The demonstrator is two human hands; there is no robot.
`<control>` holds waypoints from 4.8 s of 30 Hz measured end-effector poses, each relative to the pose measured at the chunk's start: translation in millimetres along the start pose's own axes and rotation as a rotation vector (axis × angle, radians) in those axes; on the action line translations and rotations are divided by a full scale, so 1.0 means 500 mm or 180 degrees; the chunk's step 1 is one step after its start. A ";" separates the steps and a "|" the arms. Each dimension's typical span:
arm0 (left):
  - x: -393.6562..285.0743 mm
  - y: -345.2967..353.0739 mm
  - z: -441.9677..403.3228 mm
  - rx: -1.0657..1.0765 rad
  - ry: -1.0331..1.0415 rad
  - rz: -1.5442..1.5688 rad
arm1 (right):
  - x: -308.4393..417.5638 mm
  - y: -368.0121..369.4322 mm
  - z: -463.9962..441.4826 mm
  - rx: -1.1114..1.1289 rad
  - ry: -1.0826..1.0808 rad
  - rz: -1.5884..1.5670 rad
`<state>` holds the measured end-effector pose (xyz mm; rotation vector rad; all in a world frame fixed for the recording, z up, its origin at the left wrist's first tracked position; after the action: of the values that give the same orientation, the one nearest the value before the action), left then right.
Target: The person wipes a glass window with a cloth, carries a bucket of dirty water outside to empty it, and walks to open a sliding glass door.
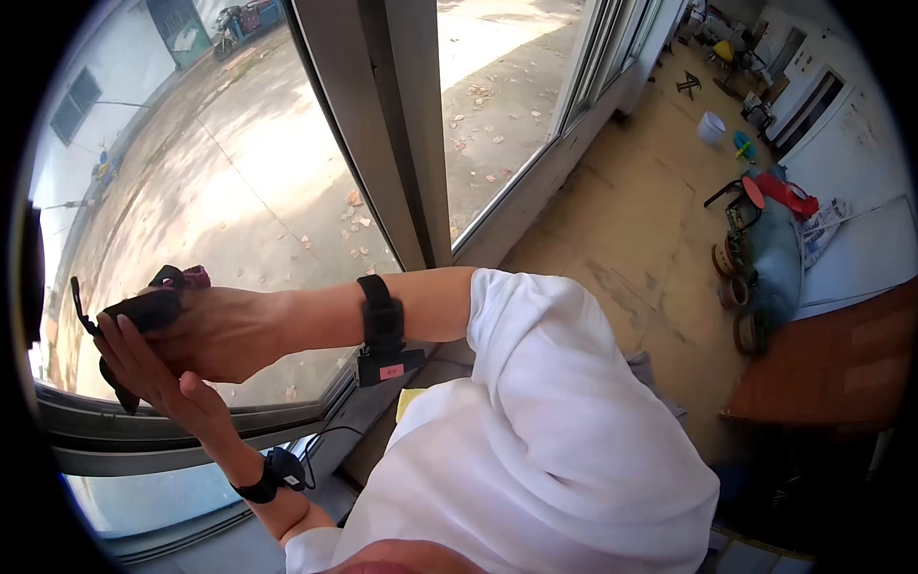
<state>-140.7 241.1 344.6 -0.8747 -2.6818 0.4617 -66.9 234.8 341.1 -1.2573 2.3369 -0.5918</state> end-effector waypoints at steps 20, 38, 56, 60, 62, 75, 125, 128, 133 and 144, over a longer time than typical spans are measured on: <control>0.108 -0.026 0.086 -0.0519 -0.1562 -0.0555 | -0.194 -0.195 0.264 0.0021 0.1120 0.2235; -0.023 0.035 0.065 -0.0119 -0.0108 -0.1409 | -0.181 -0.210 0.266 -0.0073 0.1027 0.2504; -0.135 0.107 -0.070 0.0668 0.1005 -0.1313 | -0.139 -0.296 0.243 -0.0372 0.1726 0.0755; -0.078 -0.048 -0.307 -0.0637 0.0515 -0.1261 | -0.132 -0.303 0.255 -0.0599 0.1729 0.0851; -0.095 -0.061 -0.332 -0.0980 0.0486 -0.1055 | -0.140 -0.308 0.271 -0.0881 0.2005 0.0683; -0.124 -0.006 -0.438 -0.0228 0.0673 -0.0654 | -0.146 -0.305 0.307 -0.1134 0.2037 0.0482; -0.242 0.213 0.073 0.0036 0.0257 -0.0898 | -0.156 -0.231 0.406 -0.1095 0.2247 -0.0291; -0.133 0.183 0.194 0.0053 -0.0259 -0.1004 | -0.163 -0.232 0.448 -0.1119 0.2406 -0.0398; 0.065 0.068 0.323 -0.0677 -0.2260 -0.0571 | -0.148 -0.222 0.502 -0.0952 0.2662 -0.0689; -0.087 0.286 0.627 -0.1932 -0.5156 0.0968 | -0.076 -0.161 0.559 -0.1066 0.3700 -0.1125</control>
<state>-145.5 257.6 -2.2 -1.5005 -4.3265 0.5533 158.8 179.8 161.6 -1.8103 3.2286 -1.3779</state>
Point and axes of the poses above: each hand's wrist, its own z-axis away from the middle knuckle, its own y-axis out of the palm, x = y × z, the point moved 7 cm from there along -z, towards the middle knuckle, and after that the axes turned 1 degree about y, right-handed, at the moved point
